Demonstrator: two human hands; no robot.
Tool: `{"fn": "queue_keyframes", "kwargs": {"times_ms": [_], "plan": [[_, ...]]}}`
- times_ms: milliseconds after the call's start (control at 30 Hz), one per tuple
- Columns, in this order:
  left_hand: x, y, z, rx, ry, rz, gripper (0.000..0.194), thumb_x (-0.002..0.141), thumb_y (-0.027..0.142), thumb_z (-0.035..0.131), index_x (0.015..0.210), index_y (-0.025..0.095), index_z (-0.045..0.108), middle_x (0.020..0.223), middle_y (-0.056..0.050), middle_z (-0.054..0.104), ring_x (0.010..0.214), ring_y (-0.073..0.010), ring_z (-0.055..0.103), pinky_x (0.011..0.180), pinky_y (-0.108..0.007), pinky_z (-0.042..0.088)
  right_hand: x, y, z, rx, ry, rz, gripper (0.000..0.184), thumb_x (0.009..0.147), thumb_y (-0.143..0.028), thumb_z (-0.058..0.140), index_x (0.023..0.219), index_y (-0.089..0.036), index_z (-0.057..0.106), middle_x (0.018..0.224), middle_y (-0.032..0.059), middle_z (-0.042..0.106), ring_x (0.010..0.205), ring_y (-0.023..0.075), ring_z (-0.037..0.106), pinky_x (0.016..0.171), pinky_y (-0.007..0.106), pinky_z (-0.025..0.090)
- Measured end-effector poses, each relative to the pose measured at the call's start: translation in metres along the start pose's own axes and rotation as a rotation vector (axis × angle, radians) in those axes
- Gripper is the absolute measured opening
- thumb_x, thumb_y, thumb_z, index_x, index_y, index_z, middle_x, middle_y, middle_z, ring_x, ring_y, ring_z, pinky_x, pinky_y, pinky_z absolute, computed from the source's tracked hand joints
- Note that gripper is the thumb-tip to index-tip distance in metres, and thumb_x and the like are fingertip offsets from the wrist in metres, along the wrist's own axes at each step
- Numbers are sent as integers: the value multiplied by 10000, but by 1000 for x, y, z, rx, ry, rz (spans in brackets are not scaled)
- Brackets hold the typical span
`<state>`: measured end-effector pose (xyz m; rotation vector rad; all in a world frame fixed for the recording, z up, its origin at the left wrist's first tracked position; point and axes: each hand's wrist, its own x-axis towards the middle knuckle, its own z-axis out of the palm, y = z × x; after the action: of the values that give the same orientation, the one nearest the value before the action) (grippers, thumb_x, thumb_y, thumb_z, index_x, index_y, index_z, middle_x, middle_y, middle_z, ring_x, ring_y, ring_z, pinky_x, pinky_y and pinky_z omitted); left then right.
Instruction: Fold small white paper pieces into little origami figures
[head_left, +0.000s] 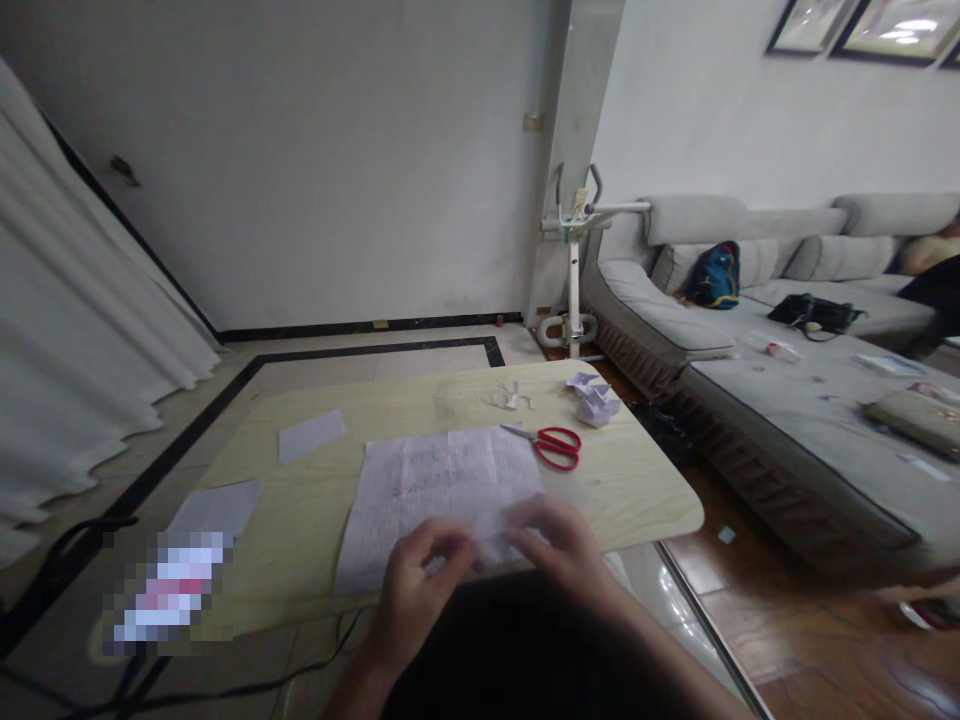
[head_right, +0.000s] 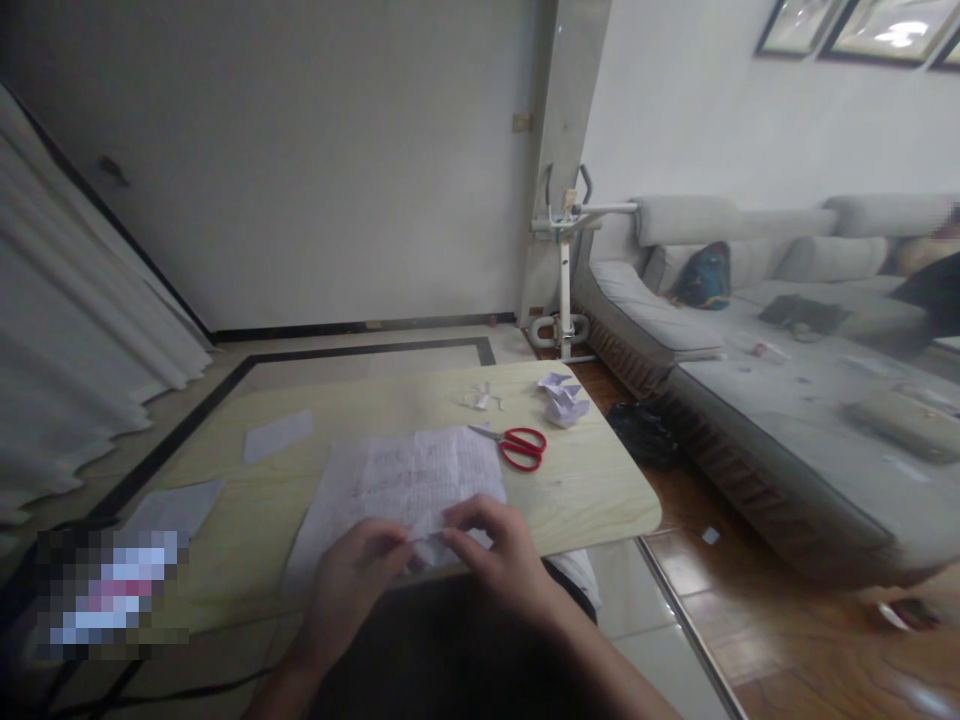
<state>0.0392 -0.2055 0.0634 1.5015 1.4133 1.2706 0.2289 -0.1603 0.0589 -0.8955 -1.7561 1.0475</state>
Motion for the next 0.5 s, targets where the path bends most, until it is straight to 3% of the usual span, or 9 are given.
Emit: {"fn": "queue_keyframes", "kwargs": {"times_ms": [267,500], "plan": [[-1,-3,-2,107,-113,36,152,852,212,572,719,192,642,664,1,693,659,-145,658,642,-217,490,1,0,1,25,18,33,104,810,-276,685,799,-177,657,785,28,690,722,160,629,659,252,490],[0,-2,-2,80,-80,17,153,865,239,566,739,193,641,664,0,692,615,-136,637,605,-210,491,2,0,0,-47,-2,-8,47,831,-213,660,801,-178,651,751,11,674,717,151,620,677,241,490]]}}
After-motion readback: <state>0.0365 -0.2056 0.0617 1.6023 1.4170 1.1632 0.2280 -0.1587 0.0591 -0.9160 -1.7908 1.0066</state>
